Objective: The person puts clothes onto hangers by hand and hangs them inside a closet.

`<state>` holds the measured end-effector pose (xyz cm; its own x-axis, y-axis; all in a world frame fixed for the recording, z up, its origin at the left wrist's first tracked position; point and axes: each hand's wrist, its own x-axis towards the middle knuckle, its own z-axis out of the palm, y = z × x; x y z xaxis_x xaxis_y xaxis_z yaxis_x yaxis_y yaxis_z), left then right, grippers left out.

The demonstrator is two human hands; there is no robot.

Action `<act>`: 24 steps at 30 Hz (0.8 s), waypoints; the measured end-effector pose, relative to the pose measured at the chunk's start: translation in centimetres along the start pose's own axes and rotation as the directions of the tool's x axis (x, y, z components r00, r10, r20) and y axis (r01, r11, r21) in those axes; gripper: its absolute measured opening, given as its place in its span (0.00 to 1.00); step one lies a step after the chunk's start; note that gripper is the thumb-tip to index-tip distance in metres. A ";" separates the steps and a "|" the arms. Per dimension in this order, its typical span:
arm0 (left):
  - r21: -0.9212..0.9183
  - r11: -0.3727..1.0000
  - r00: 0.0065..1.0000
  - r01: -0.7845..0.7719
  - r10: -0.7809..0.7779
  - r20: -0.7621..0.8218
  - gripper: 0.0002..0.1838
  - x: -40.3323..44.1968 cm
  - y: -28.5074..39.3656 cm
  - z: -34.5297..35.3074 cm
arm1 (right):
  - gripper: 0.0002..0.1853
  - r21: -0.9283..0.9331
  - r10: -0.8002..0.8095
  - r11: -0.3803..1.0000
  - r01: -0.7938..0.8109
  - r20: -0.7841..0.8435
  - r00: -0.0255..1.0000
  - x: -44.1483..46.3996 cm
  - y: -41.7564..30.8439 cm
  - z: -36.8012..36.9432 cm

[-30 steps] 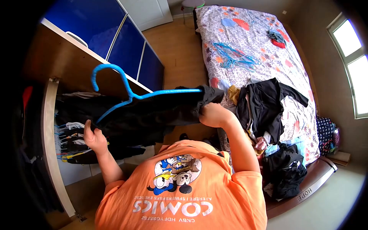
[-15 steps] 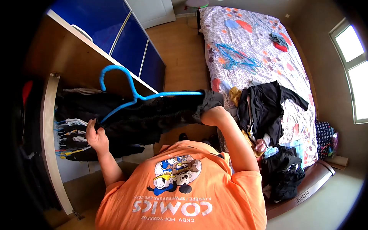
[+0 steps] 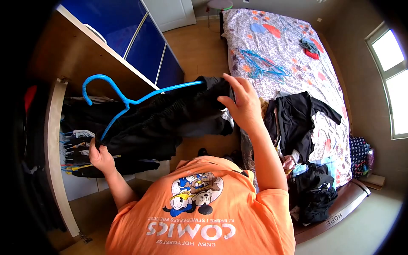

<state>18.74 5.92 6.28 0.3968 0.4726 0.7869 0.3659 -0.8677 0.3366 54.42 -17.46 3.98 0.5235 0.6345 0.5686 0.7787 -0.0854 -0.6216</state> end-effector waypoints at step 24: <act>0.001 0.999 0.999 -0.038 0.038 0.038 0.21 0.7 1.6 -2.1 | 0.17 -0.315 -0.191 0.943 0.104 -0.261 0.946 0.1 -1.4 2.7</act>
<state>17.86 4.49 8.46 0.4424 0.4448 0.7788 0.3512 -0.8849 0.3059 52.42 -15.20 3.46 0.4364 0.4165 0.7975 0.8981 -0.2561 -0.3576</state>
